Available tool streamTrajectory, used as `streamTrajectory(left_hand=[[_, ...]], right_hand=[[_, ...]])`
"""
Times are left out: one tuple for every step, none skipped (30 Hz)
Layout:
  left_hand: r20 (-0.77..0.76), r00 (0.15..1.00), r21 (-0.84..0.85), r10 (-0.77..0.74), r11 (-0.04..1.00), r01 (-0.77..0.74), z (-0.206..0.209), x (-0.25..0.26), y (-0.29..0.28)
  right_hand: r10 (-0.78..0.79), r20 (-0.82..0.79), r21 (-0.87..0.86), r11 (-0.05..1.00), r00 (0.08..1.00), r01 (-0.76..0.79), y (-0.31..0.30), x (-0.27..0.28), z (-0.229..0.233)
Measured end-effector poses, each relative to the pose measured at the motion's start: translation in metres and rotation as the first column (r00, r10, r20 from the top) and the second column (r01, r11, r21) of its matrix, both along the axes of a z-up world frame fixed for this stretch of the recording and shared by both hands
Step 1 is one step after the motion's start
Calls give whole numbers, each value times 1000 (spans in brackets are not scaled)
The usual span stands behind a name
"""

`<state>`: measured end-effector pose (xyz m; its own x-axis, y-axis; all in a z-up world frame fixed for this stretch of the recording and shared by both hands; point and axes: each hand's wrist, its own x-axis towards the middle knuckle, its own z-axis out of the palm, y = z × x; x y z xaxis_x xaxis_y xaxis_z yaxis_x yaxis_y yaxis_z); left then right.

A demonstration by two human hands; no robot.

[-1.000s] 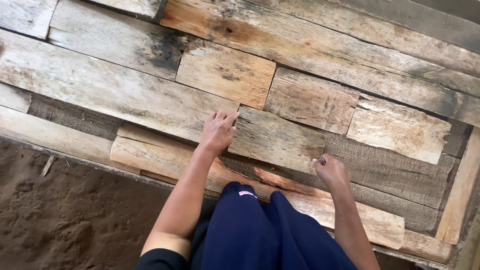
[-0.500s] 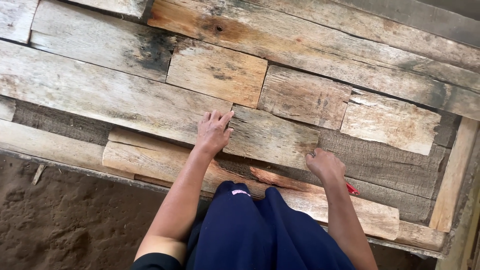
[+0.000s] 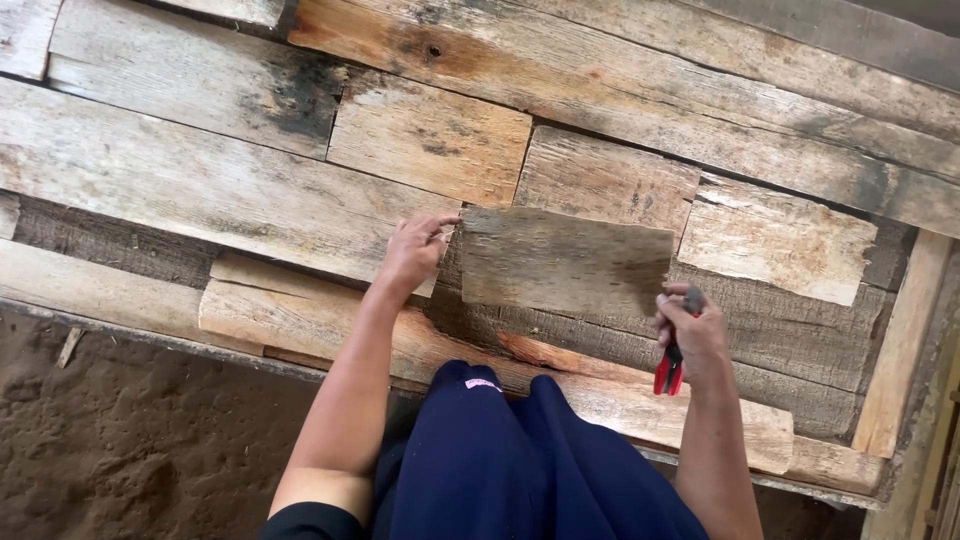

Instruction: The person scrapes the surface of wooden planks with a red utility knife, removing loose material and smoothing the wood. They handle multiple planks, repositioning them and occasionally stacking them on the workbench.

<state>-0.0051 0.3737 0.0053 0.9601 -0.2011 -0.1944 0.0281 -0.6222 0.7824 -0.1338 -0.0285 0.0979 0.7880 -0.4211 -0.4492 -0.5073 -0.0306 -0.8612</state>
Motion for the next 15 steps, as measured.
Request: streamTrajectory(left_hand=[[1,1000,-1,-3,1000,3,15,-3,3],[-77,997,-227,29,973,-46,30,-5,6],[-162,986,-436,44,893,-111,45,-9,11],[-163,986,-435,44,893,-112,37,-11,14],[-173,985,-504,20,857,-106,28,-12,18],[-182,983,-570,-5,815,-101,20,-14,21],[-183,983,-570,-3,815,-104,27,-13,21],[-175,984,-586,-43,808,-70,35,-12,20],[-166,983,-599,-78,800,-37,43,-10,21],[-166,983,-597,-73,801,-41,44,-11,21],[-179,982,-542,-53,838,-54,44,-12,22],[-192,981,-485,-33,872,-66,45,-14,22],[-192,981,-484,-28,872,-70,39,-13,21],[-170,985,-402,-10,914,-60,32,-12,19],[-147,989,-317,5,947,-52,25,-11,18]], right_hand=[[-3,1,-1,1000,1000,3,0,2,9],[-4,4,60,998,1000,4,1,3,17],[-2,5,122,992,1000,2,2,4,26],[-2,4,123,992,1000,2,-3,1,18],[-45,6,162,986,999,44,-7,-2,11],[-88,6,200,976,996,85,-12,-5,3],[-86,4,201,976,996,83,-7,-6,6],[-128,-43,136,982,991,132,-2,-7,9],[-169,-86,71,982,982,175,4,-7,11],[-163,-87,73,983,983,169,18,-3,27],[-144,-24,63,987,989,145,31,0,43],[-124,39,52,991,992,121,45,3,60],[-118,39,54,992,992,116,39,3,51],[-111,91,43,993,990,108,33,3,43],[-103,143,32,994,984,100,26,4,34]])
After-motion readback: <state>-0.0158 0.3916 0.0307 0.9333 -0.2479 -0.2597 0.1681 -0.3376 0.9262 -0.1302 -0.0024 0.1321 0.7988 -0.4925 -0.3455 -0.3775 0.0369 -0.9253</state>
